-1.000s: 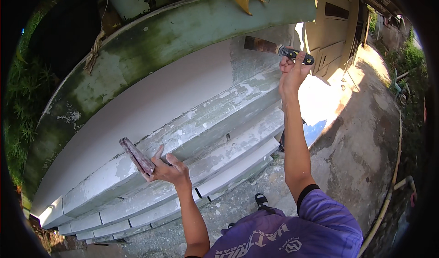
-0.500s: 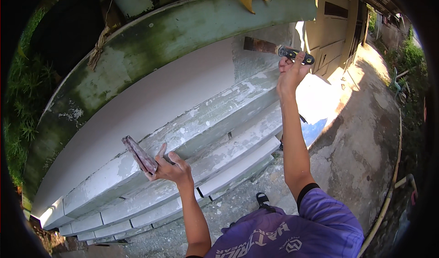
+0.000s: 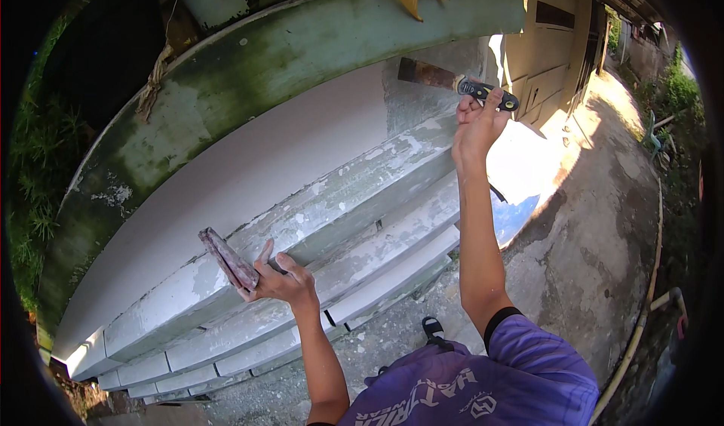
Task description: Applying and smoothing wall putty or joint compound onto a concrete wall using a putty knife.
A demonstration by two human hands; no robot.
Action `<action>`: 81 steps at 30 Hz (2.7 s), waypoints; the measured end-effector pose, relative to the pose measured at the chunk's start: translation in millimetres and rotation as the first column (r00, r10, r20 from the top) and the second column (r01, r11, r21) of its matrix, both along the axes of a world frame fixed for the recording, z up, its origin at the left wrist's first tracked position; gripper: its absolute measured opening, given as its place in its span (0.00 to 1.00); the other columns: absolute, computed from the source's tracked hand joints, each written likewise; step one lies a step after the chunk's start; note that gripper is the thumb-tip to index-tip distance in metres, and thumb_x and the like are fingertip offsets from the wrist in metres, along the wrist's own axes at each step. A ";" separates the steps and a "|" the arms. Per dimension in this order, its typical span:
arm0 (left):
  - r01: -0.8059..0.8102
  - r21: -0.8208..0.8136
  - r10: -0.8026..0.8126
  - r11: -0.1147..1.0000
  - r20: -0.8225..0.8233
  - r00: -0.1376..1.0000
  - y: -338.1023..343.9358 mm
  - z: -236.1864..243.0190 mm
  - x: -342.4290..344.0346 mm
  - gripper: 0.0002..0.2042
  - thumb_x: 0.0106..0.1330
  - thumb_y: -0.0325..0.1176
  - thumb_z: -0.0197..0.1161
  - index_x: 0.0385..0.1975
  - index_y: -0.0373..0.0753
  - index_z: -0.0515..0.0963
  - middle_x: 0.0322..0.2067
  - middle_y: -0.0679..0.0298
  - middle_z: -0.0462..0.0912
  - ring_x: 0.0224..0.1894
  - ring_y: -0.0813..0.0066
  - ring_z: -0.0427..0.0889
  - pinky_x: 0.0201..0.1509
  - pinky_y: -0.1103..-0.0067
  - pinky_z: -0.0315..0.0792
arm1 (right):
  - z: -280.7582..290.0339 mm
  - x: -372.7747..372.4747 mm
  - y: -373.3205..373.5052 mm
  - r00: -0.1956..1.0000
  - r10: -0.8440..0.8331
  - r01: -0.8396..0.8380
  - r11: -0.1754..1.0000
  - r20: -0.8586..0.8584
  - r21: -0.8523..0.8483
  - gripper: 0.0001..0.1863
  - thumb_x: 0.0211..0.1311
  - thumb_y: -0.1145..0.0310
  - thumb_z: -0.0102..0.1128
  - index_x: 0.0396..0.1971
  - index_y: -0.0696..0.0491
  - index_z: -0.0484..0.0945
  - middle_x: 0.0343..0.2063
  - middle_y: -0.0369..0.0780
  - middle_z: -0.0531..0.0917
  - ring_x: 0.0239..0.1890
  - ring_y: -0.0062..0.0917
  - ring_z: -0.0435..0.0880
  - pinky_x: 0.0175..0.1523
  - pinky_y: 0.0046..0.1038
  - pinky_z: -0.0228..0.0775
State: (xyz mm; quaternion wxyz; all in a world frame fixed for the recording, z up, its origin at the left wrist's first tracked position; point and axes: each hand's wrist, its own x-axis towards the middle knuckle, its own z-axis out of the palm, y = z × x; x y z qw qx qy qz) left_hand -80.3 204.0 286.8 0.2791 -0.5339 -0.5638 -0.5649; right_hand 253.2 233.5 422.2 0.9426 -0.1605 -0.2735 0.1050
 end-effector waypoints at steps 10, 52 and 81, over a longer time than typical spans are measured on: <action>0.019 -0.013 -0.019 1.000 -0.009 1.000 -2.8 -0.1 -2.4 0.15 0.72 0.41 0.49 0.43 0.38 0.78 0.44 0.63 0.83 0.56 0.60 0.55 0.63 0.64 0.42 | 8.4 4.9 13.2 1.000 -0.028 0.028 1.000 -0.012 0.007 0.18 0.76 0.56 0.48 0.43 0.56 0.56 0.36 0.48 0.80 0.20 0.21 0.76 0.19 0.21 0.64; 0.048 -0.043 -0.047 0.998 0.025 0.999 -4.5 -0.2 -6.5 0.17 0.72 0.42 0.48 0.44 0.37 0.79 0.45 0.58 0.82 0.61 0.59 0.54 0.65 0.64 0.41 | 31.2 -21.6 31.8 0.995 0.095 -0.094 0.994 0.015 -0.047 0.19 0.74 0.53 0.52 0.41 0.51 0.56 0.23 0.39 0.73 0.17 0.21 0.75 0.17 0.20 0.59; 0.192 -0.126 -0.196 0.973 -0.025 0.980 -20.3 8.6 -10.6 0.14 0.68 0.37 0.56 0.50 0.44 0.78 0.48 0.62 0.81 0.67 0.57 0.59 0.68 0.61 0.38 | -224.0 -85.8 -253.6 0.949 0.255 -0.310 0.864 -0.185 -0.397 0.15 0.67 0.61 0.53 0.47 0.55 0.69 0.38 0.50 0.82 0.22 0.28 0.78 0.25 0.24 0.71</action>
